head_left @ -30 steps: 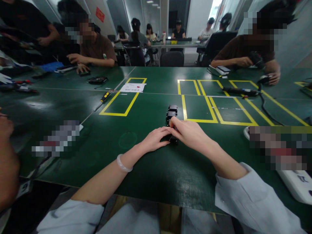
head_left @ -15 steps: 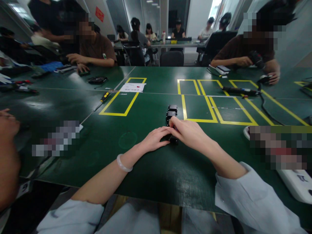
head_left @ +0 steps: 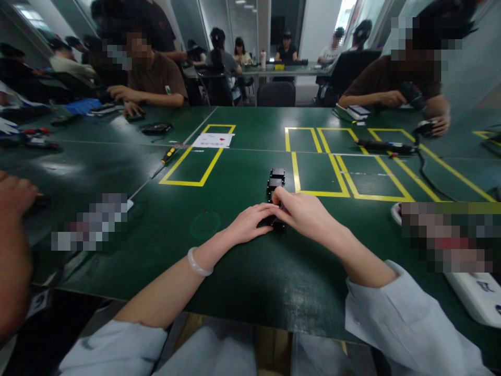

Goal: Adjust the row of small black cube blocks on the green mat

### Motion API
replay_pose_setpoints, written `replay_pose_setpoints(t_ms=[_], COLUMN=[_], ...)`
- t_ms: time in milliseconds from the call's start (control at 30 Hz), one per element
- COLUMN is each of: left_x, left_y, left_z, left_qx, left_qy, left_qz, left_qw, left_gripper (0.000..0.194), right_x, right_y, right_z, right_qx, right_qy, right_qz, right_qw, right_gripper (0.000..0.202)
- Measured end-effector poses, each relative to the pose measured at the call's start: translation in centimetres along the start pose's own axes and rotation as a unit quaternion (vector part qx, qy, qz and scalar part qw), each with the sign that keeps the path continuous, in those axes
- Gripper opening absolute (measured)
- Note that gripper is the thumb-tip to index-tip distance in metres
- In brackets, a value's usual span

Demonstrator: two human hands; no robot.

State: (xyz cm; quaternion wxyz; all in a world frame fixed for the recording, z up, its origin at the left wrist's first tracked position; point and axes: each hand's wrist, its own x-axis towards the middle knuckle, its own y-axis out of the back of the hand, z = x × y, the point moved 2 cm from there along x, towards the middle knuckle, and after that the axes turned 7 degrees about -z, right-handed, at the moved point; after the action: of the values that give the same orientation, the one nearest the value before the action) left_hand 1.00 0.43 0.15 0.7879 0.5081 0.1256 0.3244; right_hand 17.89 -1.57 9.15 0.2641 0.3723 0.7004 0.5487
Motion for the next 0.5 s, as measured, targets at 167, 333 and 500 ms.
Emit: replay_pose_setpoints(t_ms=[167,333,500], left_x=[-0.05,0.0,0.02], left_y=[-0.03,-0.07,0.04], left_z=[-0.03,-0.06,0.01], left_qx=[0.003,0.003,-0.011], left_qy=[0.003,0.004,0.002], left_qz=[-0.002,0.002,-0.004], left_qw=[1.0,1.0,1.0], left_gripper=[0.041,0.042,0.041], right_x=[-0.07,-0.16,0.0], right_y=[0.12,0.05,0.01], right_z=[-0.04,-0.05,-0.02], right_qx=[-0.001,0.012,-0.003], right_qy=[0.008,0.014,-0.004], right_qz=[0.002,0.006,0.005], right_qw=[1.0,1.0,1.0], right_gripper=[0.014,0.013,0.018])
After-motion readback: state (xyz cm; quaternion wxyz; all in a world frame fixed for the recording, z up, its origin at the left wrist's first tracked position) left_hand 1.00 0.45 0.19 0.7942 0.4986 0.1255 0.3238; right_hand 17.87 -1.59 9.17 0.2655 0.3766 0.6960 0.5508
